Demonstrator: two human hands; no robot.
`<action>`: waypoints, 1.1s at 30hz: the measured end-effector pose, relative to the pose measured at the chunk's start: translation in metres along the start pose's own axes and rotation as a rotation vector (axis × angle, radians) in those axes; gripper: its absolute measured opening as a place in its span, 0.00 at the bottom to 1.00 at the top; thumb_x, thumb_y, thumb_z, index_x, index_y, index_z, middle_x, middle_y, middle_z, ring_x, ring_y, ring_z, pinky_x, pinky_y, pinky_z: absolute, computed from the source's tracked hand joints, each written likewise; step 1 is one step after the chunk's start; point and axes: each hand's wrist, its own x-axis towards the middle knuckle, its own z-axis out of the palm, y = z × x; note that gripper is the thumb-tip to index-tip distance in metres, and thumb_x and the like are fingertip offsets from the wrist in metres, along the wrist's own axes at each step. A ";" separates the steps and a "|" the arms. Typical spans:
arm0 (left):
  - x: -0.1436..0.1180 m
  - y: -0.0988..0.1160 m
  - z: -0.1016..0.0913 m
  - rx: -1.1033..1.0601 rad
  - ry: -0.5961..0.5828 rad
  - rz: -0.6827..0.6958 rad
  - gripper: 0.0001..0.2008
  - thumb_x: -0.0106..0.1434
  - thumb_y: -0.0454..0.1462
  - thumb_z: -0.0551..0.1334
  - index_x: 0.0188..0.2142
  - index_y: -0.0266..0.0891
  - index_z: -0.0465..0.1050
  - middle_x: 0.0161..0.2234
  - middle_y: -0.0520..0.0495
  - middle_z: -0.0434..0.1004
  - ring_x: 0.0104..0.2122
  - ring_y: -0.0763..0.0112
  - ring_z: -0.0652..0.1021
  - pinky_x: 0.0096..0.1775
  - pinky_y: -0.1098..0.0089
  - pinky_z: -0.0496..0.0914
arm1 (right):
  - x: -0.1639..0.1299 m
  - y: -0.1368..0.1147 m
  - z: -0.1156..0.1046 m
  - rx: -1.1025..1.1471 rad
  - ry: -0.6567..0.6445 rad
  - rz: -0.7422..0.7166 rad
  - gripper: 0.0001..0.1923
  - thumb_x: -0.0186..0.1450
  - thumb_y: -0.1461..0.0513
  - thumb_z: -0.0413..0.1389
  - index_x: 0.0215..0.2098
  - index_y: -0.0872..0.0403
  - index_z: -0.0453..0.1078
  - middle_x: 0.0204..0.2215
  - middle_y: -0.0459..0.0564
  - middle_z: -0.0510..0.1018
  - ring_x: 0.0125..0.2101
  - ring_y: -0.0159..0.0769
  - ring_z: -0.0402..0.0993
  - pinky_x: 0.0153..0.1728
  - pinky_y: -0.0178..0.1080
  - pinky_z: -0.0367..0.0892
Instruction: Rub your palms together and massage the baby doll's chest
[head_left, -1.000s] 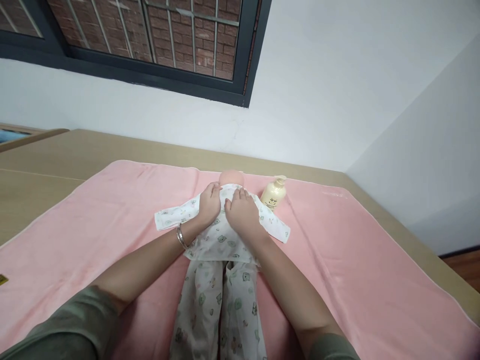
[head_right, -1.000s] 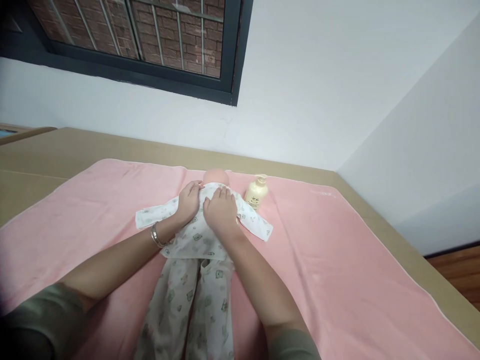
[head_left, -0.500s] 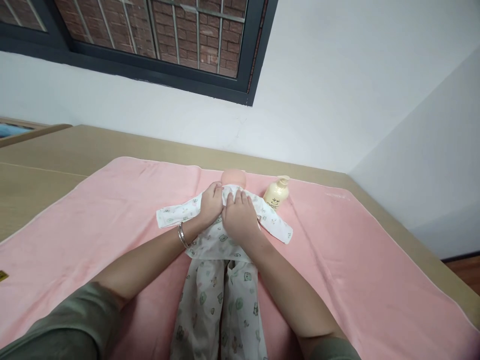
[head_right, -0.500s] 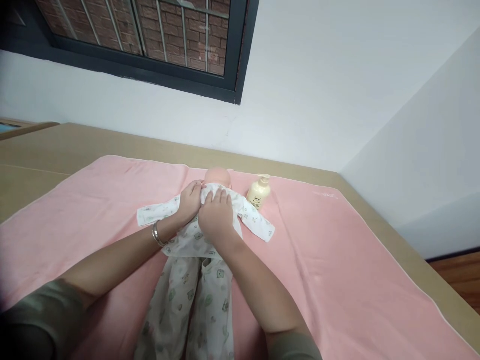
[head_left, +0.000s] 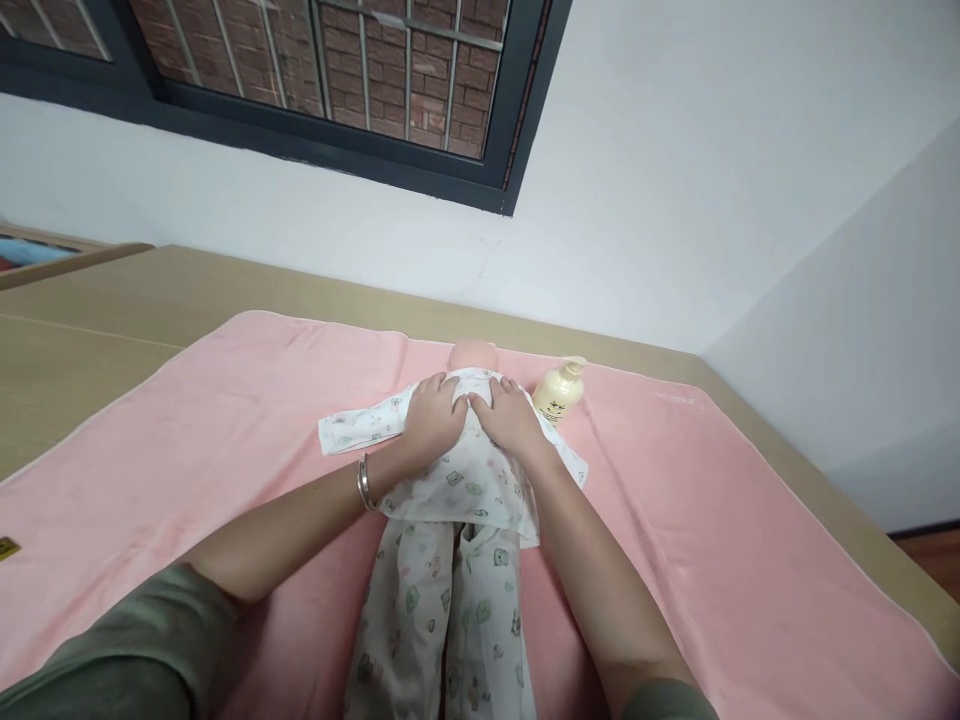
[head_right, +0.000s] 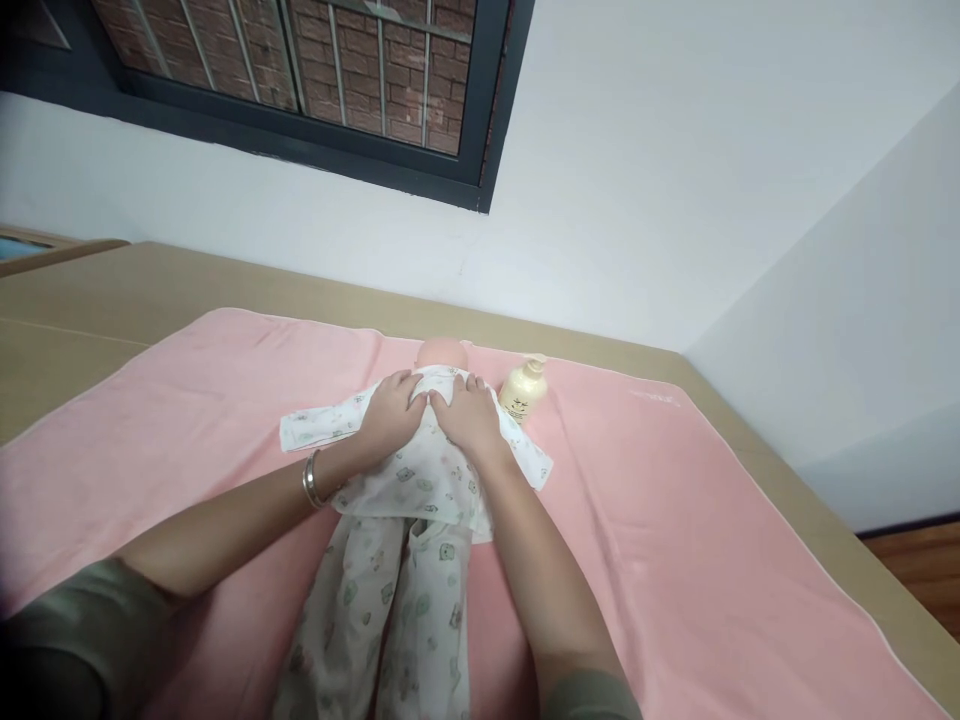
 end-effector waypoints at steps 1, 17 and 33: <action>-0.001 0.000 -0.001 0.044 -0.019 0.021 0.20 0.68 0.39 0.53 0.55 0.34 0.72 0.55 0.33 0.75 0.57 0.48 0.72 0.61 0.51 0.64 | 0.000 -0.001 0.000 -0.006 0.004 -0.002 0.37 0.74 0.47 0.41 0.70 0.65 0.53 0.70 0.68 0.55 0.71 0.54 0.49 0.67 0.50 0.47; -0.020 0.014 -0.011 0.321 -0.091 0.123 0.26 0.70 0.42 0.51 0.61 0.26 0.65 0.61 0.24 0.69 0.62 0.41 0.68 0.63 0.45 0.57 | -0.002 -0.002 -0.009 0.002 -0.030 -0.062 0.26 0.76 0.53 0.38 0.56 0.61 0.69 0.60 0.65 0.72 0.61 0.51 0.66 0.60 0.46 0.58; -0.015 0.016 -0.015 0.423 -0.143 0.220 0.24 0.72 0.38 0.47 0.57 0.21 0.66 0.57 0.23 0.72 0.59 0.45 0.71 0.59 0.51 0.63 | -0.002 0.000 -0.010 0.096 -0.052 -0.054 0.26 0.75 0.54 0.41 0.59 0.62 0.68 0.63 0.65 0.69 0.64 0.48 0.63 0.62 0.43 0.57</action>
